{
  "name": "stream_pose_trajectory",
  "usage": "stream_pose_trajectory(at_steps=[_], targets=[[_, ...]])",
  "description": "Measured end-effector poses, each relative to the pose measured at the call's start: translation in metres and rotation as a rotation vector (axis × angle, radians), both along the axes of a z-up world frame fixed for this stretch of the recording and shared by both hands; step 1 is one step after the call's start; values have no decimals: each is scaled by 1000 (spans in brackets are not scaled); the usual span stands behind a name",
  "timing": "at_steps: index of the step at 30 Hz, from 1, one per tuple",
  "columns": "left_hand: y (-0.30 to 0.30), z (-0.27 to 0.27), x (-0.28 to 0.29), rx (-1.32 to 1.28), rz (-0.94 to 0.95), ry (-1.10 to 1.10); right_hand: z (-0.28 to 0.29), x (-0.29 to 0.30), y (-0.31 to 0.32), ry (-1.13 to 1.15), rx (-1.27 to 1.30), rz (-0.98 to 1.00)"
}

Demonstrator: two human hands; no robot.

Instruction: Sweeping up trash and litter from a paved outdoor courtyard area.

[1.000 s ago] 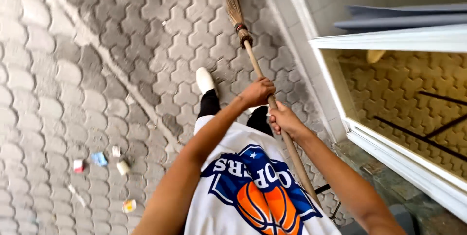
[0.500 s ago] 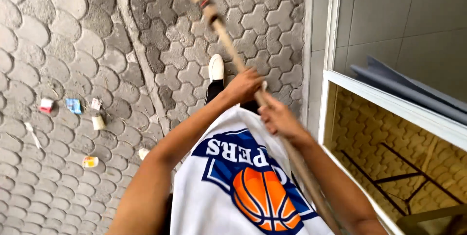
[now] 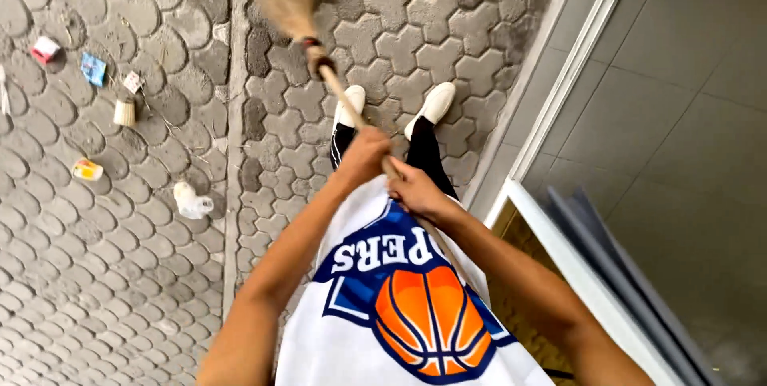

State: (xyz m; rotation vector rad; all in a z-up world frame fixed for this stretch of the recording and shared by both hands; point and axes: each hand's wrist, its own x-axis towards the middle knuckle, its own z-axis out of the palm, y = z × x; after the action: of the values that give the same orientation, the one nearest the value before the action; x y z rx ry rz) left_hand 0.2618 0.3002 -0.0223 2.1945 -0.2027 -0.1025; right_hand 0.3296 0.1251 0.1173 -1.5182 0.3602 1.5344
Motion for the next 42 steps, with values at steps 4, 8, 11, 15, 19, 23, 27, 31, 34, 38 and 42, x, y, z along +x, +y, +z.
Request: stream_pose_trajectory(at_steps=[4,8,11,15,19,23,27,31,34,38,42], targets=[[-24,46,59,215,64,-109,50,62,-35,89,167,-129],[-101,53,176,-27,-18,-296,87,143,-95,17,89,-220],[-208,-33,263,-107,-147,-308,75,194,-156,-92,-79,-281],[-246,-30,270,30,-139,-294,63,209,-177,-77,-200,-198],[-174,-33,170,65,4,-103,6,166,-138,23,-151,36],[-97,-8,109,141,223,-19,-9,135,-79,61,48,138],[-78,34,149,318,233,-73,38,184,-66,126,123,63],[-114,32,267,115,139,-210,90,258,-87,-27,10,-28],[-166,25,379,-84,-46,-302,112,316,-109,-132,-138,-194],[-257,-6,465,-88,-246,-356,107,363,-144,-159,-267,-369],[-198,-27,396,-65,-241,-193,67,338,-100,-90,-340,-264]])
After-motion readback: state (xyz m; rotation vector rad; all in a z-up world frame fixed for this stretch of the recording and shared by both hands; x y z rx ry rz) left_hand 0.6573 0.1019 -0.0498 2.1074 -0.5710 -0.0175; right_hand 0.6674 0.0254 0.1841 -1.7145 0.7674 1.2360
